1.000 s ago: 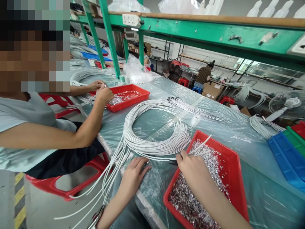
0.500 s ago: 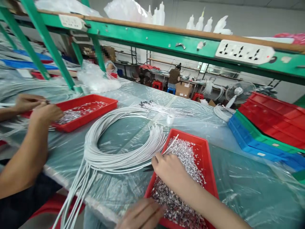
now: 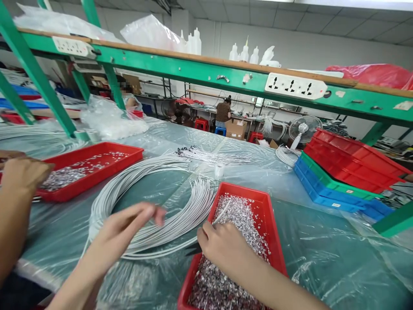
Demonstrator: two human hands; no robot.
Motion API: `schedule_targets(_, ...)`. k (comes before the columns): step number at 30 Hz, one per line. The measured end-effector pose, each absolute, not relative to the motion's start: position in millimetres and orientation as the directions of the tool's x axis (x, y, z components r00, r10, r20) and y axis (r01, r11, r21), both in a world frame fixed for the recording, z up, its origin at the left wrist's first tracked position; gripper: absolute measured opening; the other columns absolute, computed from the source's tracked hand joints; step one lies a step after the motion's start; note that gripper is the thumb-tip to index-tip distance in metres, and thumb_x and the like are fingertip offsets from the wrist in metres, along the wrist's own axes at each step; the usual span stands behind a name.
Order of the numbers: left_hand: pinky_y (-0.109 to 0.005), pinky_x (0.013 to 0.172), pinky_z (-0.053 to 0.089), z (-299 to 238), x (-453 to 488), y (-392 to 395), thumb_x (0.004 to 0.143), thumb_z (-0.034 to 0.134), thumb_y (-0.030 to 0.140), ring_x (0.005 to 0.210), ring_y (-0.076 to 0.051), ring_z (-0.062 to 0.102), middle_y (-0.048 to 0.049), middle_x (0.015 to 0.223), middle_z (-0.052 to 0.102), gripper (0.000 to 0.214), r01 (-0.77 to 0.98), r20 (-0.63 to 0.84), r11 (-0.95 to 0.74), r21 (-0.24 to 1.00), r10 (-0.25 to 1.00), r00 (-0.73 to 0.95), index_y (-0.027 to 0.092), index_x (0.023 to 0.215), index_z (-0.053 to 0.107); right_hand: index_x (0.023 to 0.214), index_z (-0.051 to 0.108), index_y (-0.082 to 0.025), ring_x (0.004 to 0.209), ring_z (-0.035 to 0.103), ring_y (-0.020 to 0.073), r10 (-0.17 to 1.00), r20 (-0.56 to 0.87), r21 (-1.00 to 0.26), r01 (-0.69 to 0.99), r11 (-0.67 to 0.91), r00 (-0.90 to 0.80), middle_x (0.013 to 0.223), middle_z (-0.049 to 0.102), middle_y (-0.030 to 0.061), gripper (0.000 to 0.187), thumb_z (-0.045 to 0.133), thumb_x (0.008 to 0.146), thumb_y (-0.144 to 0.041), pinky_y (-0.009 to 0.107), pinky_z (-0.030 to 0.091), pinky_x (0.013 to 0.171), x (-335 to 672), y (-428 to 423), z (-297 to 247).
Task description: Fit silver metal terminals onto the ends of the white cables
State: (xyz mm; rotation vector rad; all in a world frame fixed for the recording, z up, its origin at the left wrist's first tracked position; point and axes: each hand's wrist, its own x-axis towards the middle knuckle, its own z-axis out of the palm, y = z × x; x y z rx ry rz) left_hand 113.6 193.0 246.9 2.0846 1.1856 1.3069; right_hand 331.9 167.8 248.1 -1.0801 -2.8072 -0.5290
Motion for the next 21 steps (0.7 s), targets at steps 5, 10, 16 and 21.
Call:
schedule_targets(5,-0.03,0.067,0.059,252.5,169.1,243.9,0.09,0.043,0.046,0.076,-0.019,0.069,-0.0033,0.083,0.075,0.038,0.224,0.176,-0.423,0.878,0.721,0.67,0.02,0.091,0.071,0.097,0.065,-0.002,0.051,0.061,0.0187,0.592,0.272,0.314,0.652,0.69,-0.758,0.077,0.068,0.0112,0.024,0.046,0.083,0.002,0.03,0.043,0.036,334.4,159.0,244.7)
schedule_targets(10,-0.026,0.06,0.054,242.1,202.9,243.9,0.087,0.053,0.039,0.07,-0.017,0.065,-0.0032,0.08,0.072,0.026,0.108,0.069,-0.286,0.952,0.547,0.835,0.02,0.086,0.071,0.103,0.066,-0.002,0.062,0.066,0.0232,0.588,0.34,0.343,0.679,0.649,-0.734,0.086,0.072,0.0141,0.026,0.046,0.086,-0.004,0.034,0.053,0.05,346.4,155.1,233.5)
schedule_targets(16,-0.021,0.051,0.043,220.0,214.0,240.1,0.081,0.062,0.036,0.058,-0.011,0.056,-0.0025,0.068,0.065,0.023,0.026,-0.001,-0.039,0.999,0.537,0.844,0.014,0.079,0.066,0.104,0.066,-0.002,0.055,0.065,0.0233,0.584,0.389,0.328,0.699,0.636,-0.713,0.086,0.073,0.0151,0.029,0.044,0.084,-0.003,0.032,0.05,0.04,359.2,146.9,216.7)
schedule_targets(21,-0.023,0.054,0.044,207.3,219.0,239.9,0.081,0.063,0.037,0.061,-0.011,0.058,-0.0037,0.074,0.066,0.024,-0.051,-0.04,0.122,0.991,0.644,0.764,0.014,0.077,0.06,0.108,0.065,-0.005,0.059,0.066,0.0207,0.593,0.568,-0.032,0.704,0.709,-0.571,0.099,0.072,0.0171,0.032,0.039,0.089,-0.005,0.031,0.05,0.045,376.9,136.6,225.8)
